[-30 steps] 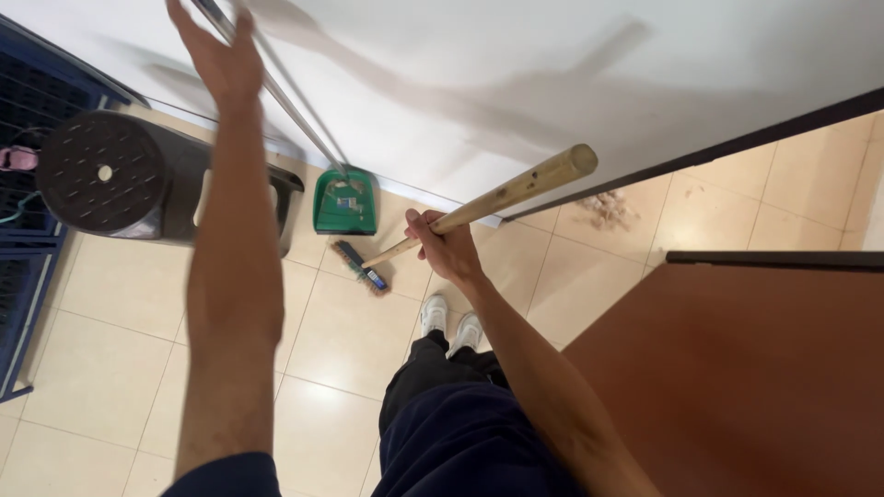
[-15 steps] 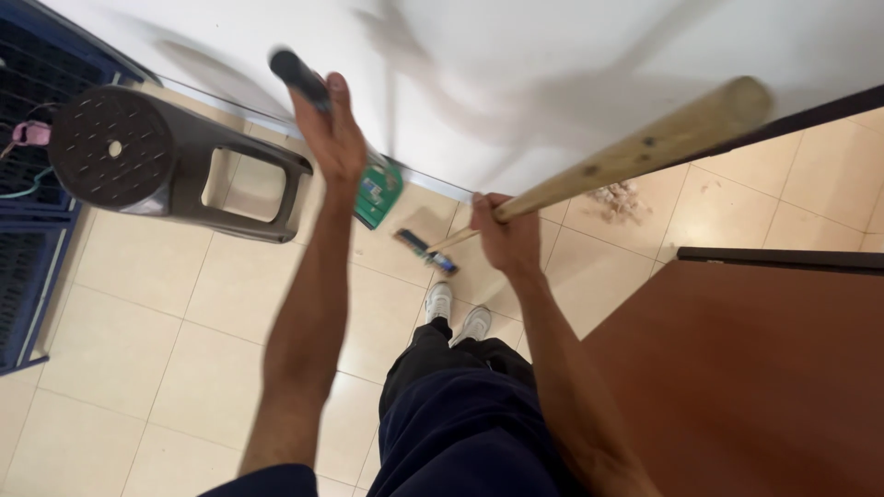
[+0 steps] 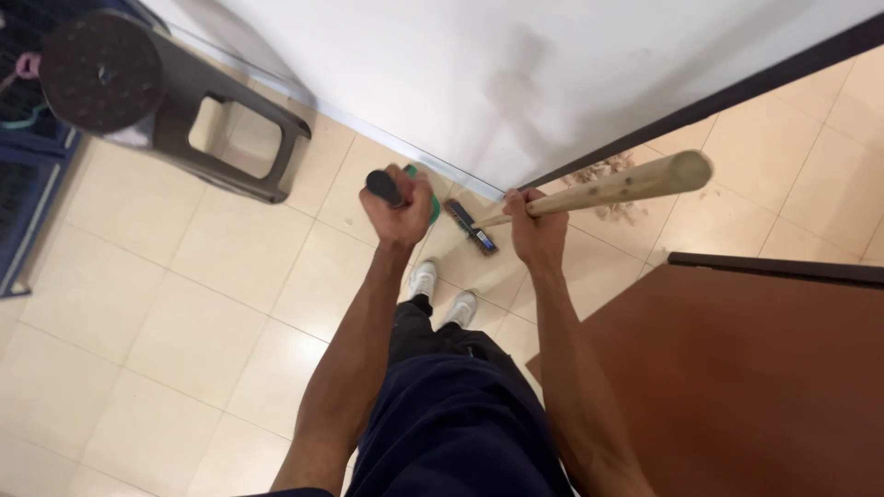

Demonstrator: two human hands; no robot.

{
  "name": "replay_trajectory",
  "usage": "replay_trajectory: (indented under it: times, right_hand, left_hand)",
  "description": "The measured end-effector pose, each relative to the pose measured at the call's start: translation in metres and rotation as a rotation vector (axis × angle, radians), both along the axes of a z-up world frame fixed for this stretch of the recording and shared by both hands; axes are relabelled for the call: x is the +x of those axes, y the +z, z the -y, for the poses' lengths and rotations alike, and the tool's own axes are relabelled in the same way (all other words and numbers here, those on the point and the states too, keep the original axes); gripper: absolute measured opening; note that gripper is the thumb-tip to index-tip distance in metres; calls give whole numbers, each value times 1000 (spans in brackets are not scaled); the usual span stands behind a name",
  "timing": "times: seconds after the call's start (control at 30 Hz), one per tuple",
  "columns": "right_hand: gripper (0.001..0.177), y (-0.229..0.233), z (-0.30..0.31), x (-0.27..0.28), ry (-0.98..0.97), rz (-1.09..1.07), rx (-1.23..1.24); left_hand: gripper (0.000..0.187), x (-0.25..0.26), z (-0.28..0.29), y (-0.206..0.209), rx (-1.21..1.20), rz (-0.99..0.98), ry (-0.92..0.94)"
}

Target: The person sweeps a tiled floor with a broom, gathering scattered debris into a pile. They move around a room with cages, a stool, and a dustpan, sweeping along walls and corners before the clip ends.

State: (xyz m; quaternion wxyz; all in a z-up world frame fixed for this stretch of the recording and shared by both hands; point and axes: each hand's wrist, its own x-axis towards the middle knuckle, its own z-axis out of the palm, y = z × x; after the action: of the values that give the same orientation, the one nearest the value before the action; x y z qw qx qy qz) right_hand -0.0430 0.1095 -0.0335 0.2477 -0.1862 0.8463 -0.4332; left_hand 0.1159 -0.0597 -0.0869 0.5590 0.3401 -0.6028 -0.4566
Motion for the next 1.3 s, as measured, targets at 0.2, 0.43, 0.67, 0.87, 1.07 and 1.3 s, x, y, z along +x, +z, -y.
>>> replay_trajectory:
  times: [0.2,0.43,0.67,0.87,1.07,1.3]
  right_hand:
    - [35,-35,-14,1,6,535,-286]
    - [39,-98,-12,-4,-490,1089,-645]
    - [27,-194,30,-1,-650,1593,-348]
    - [18,-265,82,64,-441,1824,-250]
    - [10,-150,120,119,-211,1793,-83]
    - [14,-43,160,133,-61,2024,-134]
  left_hand:
    - [54,51,-51,10,-17,137,86]
    - [51,102,-56,16,-16,160,247]
    - [50,160,-35,9,-18,185,416]
    - [49,216,-23,10,-15,240,550]
    - [49,254,-25,1,13,245,641]
    - [48,251,-27,19,-56,174,700]
